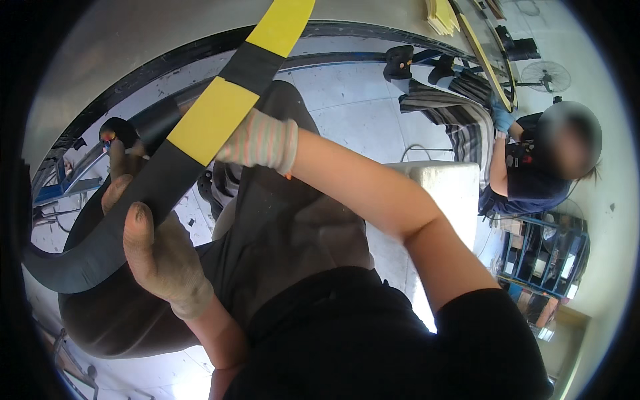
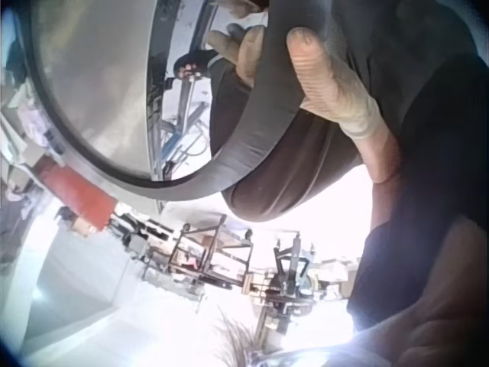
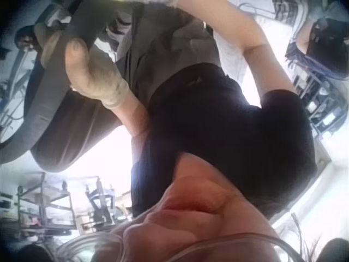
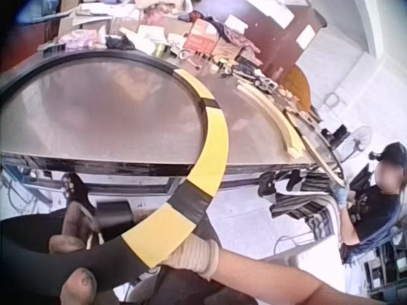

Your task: Applying yellow tape to a large circular metal component at a fabrication station.

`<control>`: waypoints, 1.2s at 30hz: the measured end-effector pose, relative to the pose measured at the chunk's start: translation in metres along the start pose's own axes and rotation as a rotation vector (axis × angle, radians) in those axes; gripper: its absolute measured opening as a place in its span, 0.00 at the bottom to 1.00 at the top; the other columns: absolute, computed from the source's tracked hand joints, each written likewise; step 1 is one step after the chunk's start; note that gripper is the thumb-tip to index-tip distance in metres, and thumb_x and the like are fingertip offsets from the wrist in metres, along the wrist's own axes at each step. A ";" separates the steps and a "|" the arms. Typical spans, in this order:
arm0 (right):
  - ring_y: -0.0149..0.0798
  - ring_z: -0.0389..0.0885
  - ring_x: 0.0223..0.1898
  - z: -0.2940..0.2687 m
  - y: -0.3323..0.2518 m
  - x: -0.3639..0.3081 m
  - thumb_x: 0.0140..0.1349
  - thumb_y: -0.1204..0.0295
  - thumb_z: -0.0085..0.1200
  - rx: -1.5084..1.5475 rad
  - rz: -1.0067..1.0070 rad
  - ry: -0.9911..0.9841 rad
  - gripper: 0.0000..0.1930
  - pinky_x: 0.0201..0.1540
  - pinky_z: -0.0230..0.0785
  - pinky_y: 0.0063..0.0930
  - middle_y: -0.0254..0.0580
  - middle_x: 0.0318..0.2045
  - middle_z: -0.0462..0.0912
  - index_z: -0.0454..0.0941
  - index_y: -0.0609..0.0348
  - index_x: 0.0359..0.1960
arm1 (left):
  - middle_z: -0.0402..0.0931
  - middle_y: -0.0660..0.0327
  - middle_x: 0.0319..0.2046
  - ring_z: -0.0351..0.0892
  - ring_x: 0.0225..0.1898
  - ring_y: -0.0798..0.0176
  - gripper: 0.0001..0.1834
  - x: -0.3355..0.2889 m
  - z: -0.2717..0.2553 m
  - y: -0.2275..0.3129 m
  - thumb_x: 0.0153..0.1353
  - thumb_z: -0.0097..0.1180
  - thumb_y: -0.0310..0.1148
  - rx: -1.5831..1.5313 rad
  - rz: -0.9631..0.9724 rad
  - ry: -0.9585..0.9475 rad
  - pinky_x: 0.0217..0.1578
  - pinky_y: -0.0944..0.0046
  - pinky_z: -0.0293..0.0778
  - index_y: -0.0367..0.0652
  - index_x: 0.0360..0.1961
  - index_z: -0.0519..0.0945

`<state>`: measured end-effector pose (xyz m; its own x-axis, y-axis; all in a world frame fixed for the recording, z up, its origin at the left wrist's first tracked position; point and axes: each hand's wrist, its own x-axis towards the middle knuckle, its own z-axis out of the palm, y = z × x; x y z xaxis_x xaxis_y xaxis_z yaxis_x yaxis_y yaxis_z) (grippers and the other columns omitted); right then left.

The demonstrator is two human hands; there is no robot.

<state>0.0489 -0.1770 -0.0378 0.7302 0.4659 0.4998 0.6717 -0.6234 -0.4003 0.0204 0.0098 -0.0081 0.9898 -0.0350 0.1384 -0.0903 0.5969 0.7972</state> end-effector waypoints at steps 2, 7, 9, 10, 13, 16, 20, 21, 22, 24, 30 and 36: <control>0.33 0.83 0.46 0.015 0.014 0.015 0.64 0.64 0.62 1.296 0.466 0.006 0.22 0.48 0.75 0.29 0.45 0.47 0.86 0.77 0.70 0.53 | 0.63 0.34 0.65 0.66 0.67 0.45 0.30 -0.003 0.009 0.006 0.57 0.62 0.38 -0.067 -0.096 0.055 0.69 0.49 0.57 0.34 0.57 0.69; 0.37 0.83 0.46 -0.011 -0.005 -0.008 0.69 0.68 0.55 1.123 0.441 0.108 0.19 0.52 0.75 0.31 0.47 0.42 0.85 0.76 0.70 0.56 | 0.74 0.46 0.58 0.69 0.64 0.51 0.25 -0.013 0.006 0.009 0.62 0.60 0.38 -0.256 -0.195 0.121 0.70 0.50 0.55 0.36 0.57 0.73; 0.36 0.85 0.36 -0.043 -0.003 -0.042 0.72 0.62 0.52 1.342 0.613 -0.091 0.20 0.41 0.77 0.27 0.46 0.32 0.84 0.77 0.68 0.55 | 0.74 0.48 0.56 0.71 0.62 0.53 0.25 -0.013 0.009 0.009 0.62 0.61 0.38 -0.293 -0.197 0.164 0.69 0.51 0.57 0.37 0.57 0.73; 0.35 0.86 0.29 -0.068 -0.001 -0.060 0.73 0.59 0.50 1.567 0.745 -0.309 0.22 0.33 0.78 0.24 0.45 0.25 0.83 0.78 0.68 0.54 | 0.73 0.47 0.58 0.72 0.61 0.53 0.25 -0.013 0.015 0.006 0.62 0.61 0.37 -0.281 -0.210 0.175 0.67 0.52 0.60 0.39 0.57 0.72; 0.29 0.78 0.12 -0.122 -0.053 -0.035 0.76 0.55 0.43 1.372 0.810 -0.042 0.26 0.08 0.57 0.12 0.40 0.17 0.79 0.76 0.69 0.56 | 0.73 0.48 0.59 0.74 0.58 0.55 0.24 -0.016 0.033 0.001 0.62 0.60 0.36 -0.218 -0.221 0.174 0.64 0.55 0.64 0.41 0.57 0.71; 0.28 0.78 0.13 -0.120 -0.078 0.035 0.75 0.58 0.45 1.096 0.810 -0.043 0.30 0.13 0.65 0.11 0.50 0.28 0.85 0.66 0.82 0.61 | 0.74 0.52 0.55 0.74 0.57 0.58 0.23 -0.018 0.017 0.000 0.63 0.60 0.34 -0.130 -0.230 0.169 0.62 0.57 0.67 0.40 0.58 0.71; 0.27 0.79 0.16 -0.125 -0.076 0.033 0.74 0.61 0.48 0.936 0.516 0.060 0.25 0.17 0.69 0.13 0.49 0.29 0.85 0.70 0.78 0.57 | 0.76 0.52 0.54 0.75 0.58 0.59 0.24 -0.015 0.023 -0.010 0.65 0.59 0.30 -0.303 -0.251 0.063 0.63 0.57 0.68 0.36 0.61 0.71; 0.26 0.79 0.17 -0.118 -0.074 0.033 0.74 0.62 0.49 0.908 0.423 0.072 0.23 0.18 0.70 0.14 0.48 0.29 0.86 0.72 0.76 0.56 | 0.77 0.52 0.55 0.75 0.60 0.59 0.22 -0.011 0.020 -0.014 0.68 0.56 0.30 -0.333 -0.187 0.013 0.63 0.57 0.68 0.35 0.61 0.72; 0.26 0.80 0.18 -0.111 -0.071 0.035 0.73 0.63 0.50 0.878 0.335 0.085 0.22 0.20 0.72 0.14 0.48 0.30 0.86 0.73 0.74 0.55 | 0.77 0.53 0.57 0.75 0.60 0.60 0.23 -0.009 0.022 -0.015 0.69 0.56 0.33 -0.261 -0.106 0.074 0.64 0.59 0.68 0.31 0.61 0.72; 0.25 0.80 0.20 -0.093 -0.065 0.035 0.72 0.65 0.52 0.830 0.164 0.079 0.18 0.22 0.75 0.16 0.47 0.30 0.86 0.76 0.71 0.52 | 0.76 0.52 0.58 0.75 0.61 0.59 0.24 -0.011 0.001 -0.011 0.69 0.55 0.33 -0.240 -0.145 0.041 0.64 0.59 0.67 0.30 0.61 0.72; 0.27 0.75 0.17 -0.094 -0.079 -0.012 0.55 0.47 0.69 0.922 1.299 -0.508 0.28 0.20 0.64 0.21 0.37 0.19 0.81 0.82 0.65 0.34 | 0.62 0.36 0.67 0.63 0.69 0.43 0.32 -0.009 0.028 -0.003 0.62 0.61 0.37 -0.003 -0.127 0.101 0.71 0.45 0.54 0.29 0.61 0.66; 0.32 0.83 0.46 -0.017 0.019 -0.025 0.59 0.73 0.66 -0.160 -0.113 -0.108 0.22 0.46 0.75 0.28 0.43 0.46 0.85 0.78 0.67 0.55 | 0.67 0.37 0.64 0.67 0.66 0.49 0.32 -0.011 0.026 -0.010 0.60 0.61 0.40 0.046 -0.104 0.102 0.71 0.49 0.52 0.28 0.59 0.67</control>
<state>0.0408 -0.2114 -0.0447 0.6666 0.5977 0.4455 0.7277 -0.6512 -0.2153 0.0074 -0.0162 -0.0024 0.9999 -0.0119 -0.0048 0.0106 0.5568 0.8306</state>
